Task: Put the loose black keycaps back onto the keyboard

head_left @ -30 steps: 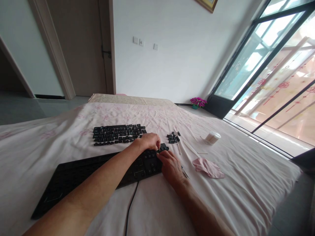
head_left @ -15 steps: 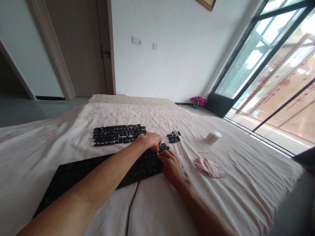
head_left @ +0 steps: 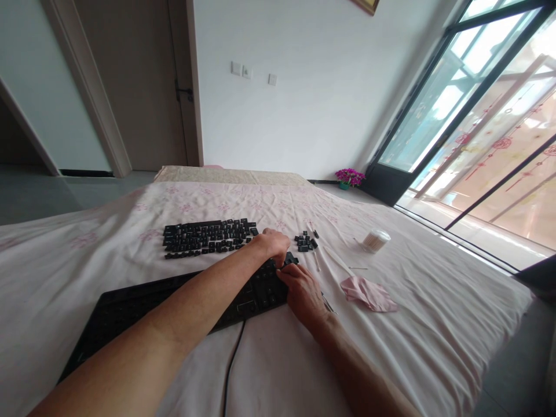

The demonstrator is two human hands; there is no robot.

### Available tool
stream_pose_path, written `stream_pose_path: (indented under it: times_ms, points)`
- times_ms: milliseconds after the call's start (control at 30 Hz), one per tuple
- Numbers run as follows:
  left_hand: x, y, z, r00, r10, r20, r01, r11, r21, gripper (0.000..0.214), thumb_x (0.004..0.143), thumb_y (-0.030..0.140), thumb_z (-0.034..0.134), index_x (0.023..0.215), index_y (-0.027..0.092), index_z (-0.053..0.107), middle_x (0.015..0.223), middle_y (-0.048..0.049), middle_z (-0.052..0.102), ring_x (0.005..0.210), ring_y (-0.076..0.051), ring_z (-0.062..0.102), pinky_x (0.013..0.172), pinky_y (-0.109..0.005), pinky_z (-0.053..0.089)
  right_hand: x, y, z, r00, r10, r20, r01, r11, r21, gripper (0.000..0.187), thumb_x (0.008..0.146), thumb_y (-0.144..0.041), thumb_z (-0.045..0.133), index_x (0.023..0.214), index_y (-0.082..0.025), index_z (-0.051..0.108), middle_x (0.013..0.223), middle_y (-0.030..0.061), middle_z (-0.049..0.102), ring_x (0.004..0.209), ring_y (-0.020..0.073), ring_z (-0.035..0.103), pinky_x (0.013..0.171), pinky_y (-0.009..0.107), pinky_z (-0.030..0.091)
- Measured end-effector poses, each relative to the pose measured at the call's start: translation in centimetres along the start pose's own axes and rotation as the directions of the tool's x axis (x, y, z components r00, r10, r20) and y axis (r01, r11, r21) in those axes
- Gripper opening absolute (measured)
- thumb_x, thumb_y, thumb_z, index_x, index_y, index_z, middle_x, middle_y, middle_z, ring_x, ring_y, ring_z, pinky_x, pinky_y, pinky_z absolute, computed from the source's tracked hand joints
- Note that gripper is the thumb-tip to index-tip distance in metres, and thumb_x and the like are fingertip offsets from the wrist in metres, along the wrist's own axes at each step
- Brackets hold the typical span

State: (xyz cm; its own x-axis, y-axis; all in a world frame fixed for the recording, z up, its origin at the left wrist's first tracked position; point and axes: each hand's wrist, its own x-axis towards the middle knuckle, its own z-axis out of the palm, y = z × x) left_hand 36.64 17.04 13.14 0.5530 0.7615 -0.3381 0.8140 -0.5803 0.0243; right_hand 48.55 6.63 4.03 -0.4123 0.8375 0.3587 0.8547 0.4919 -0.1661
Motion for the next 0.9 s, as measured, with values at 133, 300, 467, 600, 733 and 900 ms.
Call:
stream_pose_path:
  times_ms: [133, 300, 467, 600, 733, 900]
  points:
    - [0.2, -0.1, 0.0, 1.000, -0.006, 0.000, 0.006, 1.000, -0.001, 0.066, 0.044, 0.042, 0.087, 0.105, 0.024, 0.070, 0.112, -0.0103, 0.072, 0.104, -0.031, 0.064, 0.090, -0.040, 0.049, 0.1, -0.2, 0.1, 1.000, 0.019, 0.009, -0.019, 1.000, -0.003, 0.055, 0.071, 0.005, 0.045, 0.110, -0.024, 0.069, 0.100, 0.0045, 0.066, 0.096, 0.0187, 0.056, 0.085, 0.027, 0.042]
    - [0.5, -0.3, 0.2, 1.000, -0.016, -0.003, 0.016, 1.000, -0.002, 0.063, 0.044, 0.043, 0.087, 0.102, 0.025, 0.071, 0.112, -0.0097, 0.072, 0.103, -0.030, 0.065, 0.088, -0.038, 0.050, 0.5, -0.6, -0.6, 0.998, 0.015, 0.061, -0.010, 0.997, -0.073, 0.046, 0.074, 0.002, 0.048, 0.104, -0.024, 0.070, 0.099, 0.0045, 0.066, 0.096, 0.0193, 0.055, 0.084, 0.029, 0.039]
    - [0.4, -0.4, 0.2, 1.000, -0.023, -0.008, 0.022, 1.000, -0.013, 0.061, 0.042, 0.044, 0.088, 0.098, 0.027, 0.071, 0.112, -0.0066, 0.072, 0.106, -0.028, 0.064, 0.089, -0.034, 0.049, 1.1, -1.3, -1.5, 0.990, 0.029, 0.141, -0.006, 0.987, -0.159, 0.033, 0.081, -0.005, 0.050, 0.098, -0.024, 0.070, 0.094, 0.0052, 0.065, 0.092, 0.0201, 0.054, 0.079, 0.032, 0.036]
    - [0.7, -0.5, 0.2, 0.999, -0.034, -0.003, 0.033, 0.999, -0.034, 0.060, 0.043, 0.041, 0.088, 0.099, 0.026, 0.072, 0.110, -0.0069, 0.073, 0.105, -0.028, 0.064, 0.089, -0.034, 0.049, 1.0, -1.5, -1.7, 0.989, 0.024, 0.145, 0.002, 0.984, -0.180, 0.027, 0.080, -0.007, 0.052, 0.094, -0.024, 0.069, 0.096, 0.0055, 0.063, 0.094, 0.0205, 0.052, 0.079, 0.033, 0.035]
    - [1.0, -1.1, 0.4, 0.998, -0.055, -0.003, 0.055, 0.996, -0.072, 0.057, 0.051, 0.039, 0.084, 0.104, 0.024, 0.071, 0.110, -0.0087, 0.073, 0.104, -0.029, 0.065, 0.086, -0.034, 0.050, 0.5, -1.0, -1.2, 0.995, 0.031, 0.090, -0.017, 0.988, -0.155, 0.030, 0.084, -0.009, 0.051, 0.101, -0.027, 0.069, 0.098, 0.0041, 0.062, 0.094, 0.0199, 0.052, 0.078, 0.032, 0.035]
    - [1.0, -2.3, 0.7, 0.998, 0.000, 0.070, 0.011, 0.987, -0.162, 0.059, 0.053, 0.041, 0.083, 0.109, 0.027, 0.070, 0.109, -0.0032, 0.074, 0.095, -0.024, 0.068, 0.080, -0.029, 0.052, 0.4, -0.4, -0.5, 0.998, 0.036, 0.050, -0.034, 0.998, -0.046, 0.039, 0.081, -0.005, 0.050, 0.104, -0.027, 0.070, 0.100, 0.0029, 0.063, 0.095, 0.0190, 0.053, 0.081, 0.030, 0.038]
